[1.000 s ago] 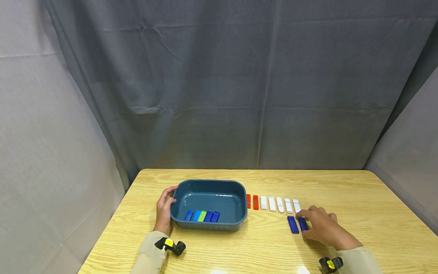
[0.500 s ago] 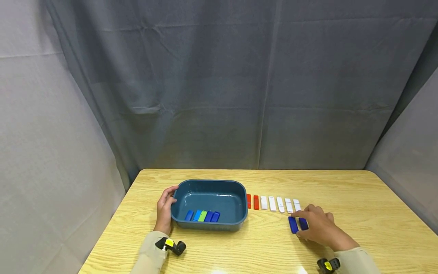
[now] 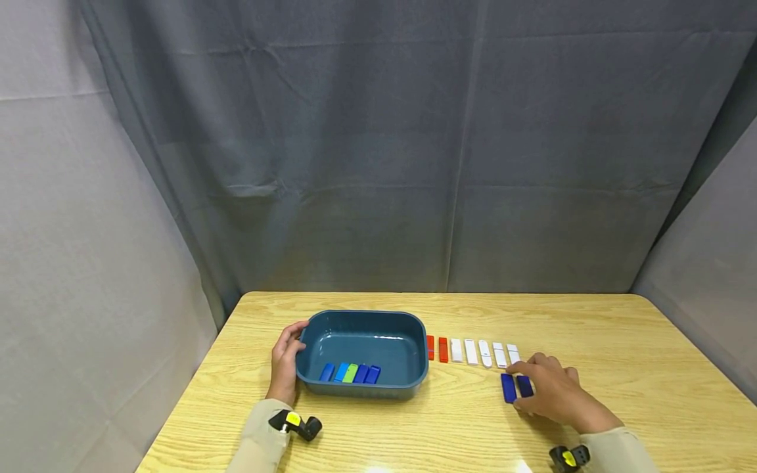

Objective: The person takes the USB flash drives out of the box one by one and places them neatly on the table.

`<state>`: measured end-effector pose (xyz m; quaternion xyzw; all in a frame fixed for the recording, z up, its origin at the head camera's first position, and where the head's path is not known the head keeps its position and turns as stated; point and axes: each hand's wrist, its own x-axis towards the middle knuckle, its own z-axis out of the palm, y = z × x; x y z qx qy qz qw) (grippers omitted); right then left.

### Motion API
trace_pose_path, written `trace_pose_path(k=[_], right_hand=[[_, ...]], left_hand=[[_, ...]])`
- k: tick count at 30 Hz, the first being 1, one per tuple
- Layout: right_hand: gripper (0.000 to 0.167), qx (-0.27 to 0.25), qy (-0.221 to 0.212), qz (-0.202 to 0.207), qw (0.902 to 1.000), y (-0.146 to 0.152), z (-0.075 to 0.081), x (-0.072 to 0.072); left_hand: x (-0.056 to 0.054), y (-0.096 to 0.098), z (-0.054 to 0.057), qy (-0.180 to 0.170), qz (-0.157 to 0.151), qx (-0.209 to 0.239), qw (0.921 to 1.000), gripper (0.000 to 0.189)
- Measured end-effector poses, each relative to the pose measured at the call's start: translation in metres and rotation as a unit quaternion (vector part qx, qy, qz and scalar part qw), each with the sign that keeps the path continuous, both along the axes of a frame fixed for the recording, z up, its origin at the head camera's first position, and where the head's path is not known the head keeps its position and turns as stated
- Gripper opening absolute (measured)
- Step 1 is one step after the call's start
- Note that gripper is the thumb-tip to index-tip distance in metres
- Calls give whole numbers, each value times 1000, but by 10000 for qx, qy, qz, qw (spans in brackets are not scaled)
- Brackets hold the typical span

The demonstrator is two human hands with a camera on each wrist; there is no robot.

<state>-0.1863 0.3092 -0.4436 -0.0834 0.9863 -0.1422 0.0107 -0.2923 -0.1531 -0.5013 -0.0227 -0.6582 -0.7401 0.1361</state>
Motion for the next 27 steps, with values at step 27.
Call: trace_pose_path(k=[27], right_hand=[[28,-924,2190,1527,9593,-122,24,-22]], left_hand=[[-4,6,-2,85,-49,136,9999,44]])
